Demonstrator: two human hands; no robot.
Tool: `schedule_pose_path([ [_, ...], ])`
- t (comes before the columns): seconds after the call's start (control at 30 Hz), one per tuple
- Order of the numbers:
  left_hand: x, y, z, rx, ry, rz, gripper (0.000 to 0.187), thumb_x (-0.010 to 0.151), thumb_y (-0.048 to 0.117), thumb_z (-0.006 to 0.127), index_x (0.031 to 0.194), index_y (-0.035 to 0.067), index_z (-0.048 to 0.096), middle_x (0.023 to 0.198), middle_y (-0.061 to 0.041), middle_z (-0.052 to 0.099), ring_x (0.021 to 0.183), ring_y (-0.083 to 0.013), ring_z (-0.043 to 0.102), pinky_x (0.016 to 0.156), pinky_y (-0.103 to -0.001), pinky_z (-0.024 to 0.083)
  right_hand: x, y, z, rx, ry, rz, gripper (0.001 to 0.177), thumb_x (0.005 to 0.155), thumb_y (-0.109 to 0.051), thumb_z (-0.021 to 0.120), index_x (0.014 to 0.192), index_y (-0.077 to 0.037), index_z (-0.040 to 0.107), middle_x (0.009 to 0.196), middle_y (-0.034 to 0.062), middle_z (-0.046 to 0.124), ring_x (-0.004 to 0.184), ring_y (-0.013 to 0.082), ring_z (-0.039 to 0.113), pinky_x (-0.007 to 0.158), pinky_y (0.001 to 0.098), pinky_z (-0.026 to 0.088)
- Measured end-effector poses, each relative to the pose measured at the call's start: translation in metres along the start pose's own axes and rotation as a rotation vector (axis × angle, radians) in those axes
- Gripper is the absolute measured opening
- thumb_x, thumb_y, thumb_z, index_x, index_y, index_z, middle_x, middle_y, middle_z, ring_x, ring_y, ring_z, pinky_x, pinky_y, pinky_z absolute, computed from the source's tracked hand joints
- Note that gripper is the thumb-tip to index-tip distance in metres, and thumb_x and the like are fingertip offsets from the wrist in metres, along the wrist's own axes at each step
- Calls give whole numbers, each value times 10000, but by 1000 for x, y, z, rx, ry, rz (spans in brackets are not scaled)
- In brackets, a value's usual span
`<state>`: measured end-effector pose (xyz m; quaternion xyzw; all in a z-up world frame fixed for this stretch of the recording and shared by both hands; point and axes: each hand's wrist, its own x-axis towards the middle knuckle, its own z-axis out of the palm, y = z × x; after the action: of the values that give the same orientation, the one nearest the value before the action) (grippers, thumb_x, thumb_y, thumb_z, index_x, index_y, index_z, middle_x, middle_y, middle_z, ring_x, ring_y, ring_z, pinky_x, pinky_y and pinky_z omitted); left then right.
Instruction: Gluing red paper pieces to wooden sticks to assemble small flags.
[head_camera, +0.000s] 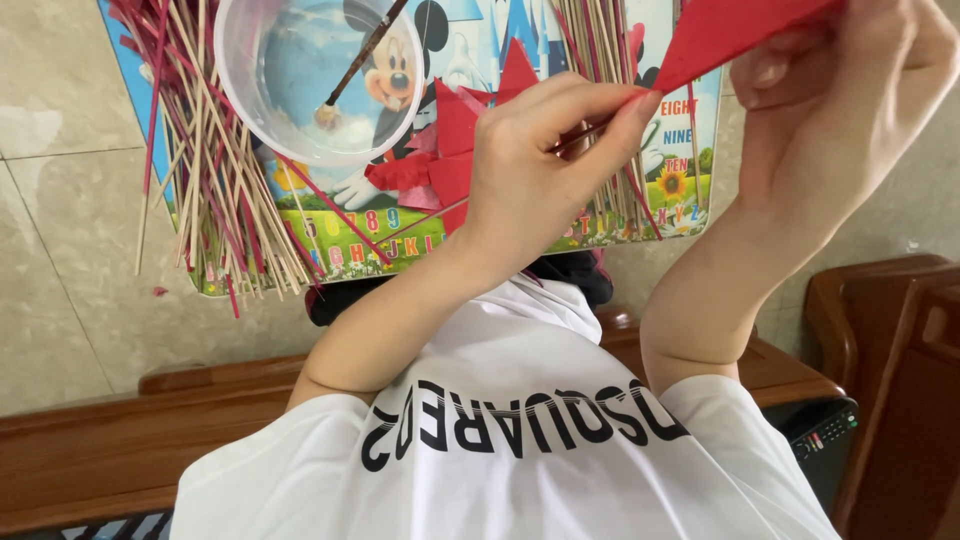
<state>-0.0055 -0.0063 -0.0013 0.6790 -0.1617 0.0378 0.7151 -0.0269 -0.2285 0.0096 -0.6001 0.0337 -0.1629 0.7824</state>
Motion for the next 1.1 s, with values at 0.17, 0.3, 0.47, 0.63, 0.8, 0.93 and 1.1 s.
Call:
schedule_pose_path([
  [0.17,-1,-4,1,-9,-5,-17,80,1019,125,767,1065,60,762,761,-6,662,608,-56,547,542,-232,400,-2,-6,16,-111,44,-121,346,1169,-247,630,1043,75,639,866,185,681,656,238,604,572,326,417],
  [0.3,-1,-4,1,-17,-12,-27,73,1026,124,763,1069,64,763,783,-5,682,615,-58,555,544,-231,406,-5,1,-4,-180,22,-59,200,1168,-73,663,1167,118,603,971,197,647,662,245,536,577,331,366],
  [0.47,-2,-4,3,-51,-20,-49,97,1027,127,756,1090,53,761,752,-11,650,615,-66,565,546,-237,413,-1,0,-3,-47,72,-49,235,1217,-104,671,1084,76,598,901,172,624,662,247,549,580,328,328],
  [0.63,-1,-8,3,-78,-28,-48,153,1042,130,747,1178,59,747,804,-27,674,669,-78,603,589,-243,455,-6,-1,13,-42,80,-43,251,1221,-111,660,1098,103,617,903,173,628,680,219,544,565,309,359],
  [0.8,-2,-5,6,-96,-52,-27,188,1047,121,739,1226,64,730,860,-39,685,689,-92,618,606,-244,484,-17,0,33,-199,-55,11,192,1164,-27,743,1160,139,645,953,146,670,737,197,637,649,311,504],
  [0.93,-3,-9,5,-87,-55,-4,131,1047,118,739,1163,56,736,875,-32,702,697,-85,640,621,-235,501,-17,-3,32,-241,-48,61,127,1072,74,760,1083,160,667,886,184,688,684,188,606,637,283,476],
  [1.1,-8,2,-2,-71,-15,36,82,1069,107,722,1135,60,729,973,-27,740,799,-70,720,695,-213,578,-23,-1,11,-283,-115,110,105,1080,96,744,1050,166,673,890,184,686,702,198,613,681,287,500],
])
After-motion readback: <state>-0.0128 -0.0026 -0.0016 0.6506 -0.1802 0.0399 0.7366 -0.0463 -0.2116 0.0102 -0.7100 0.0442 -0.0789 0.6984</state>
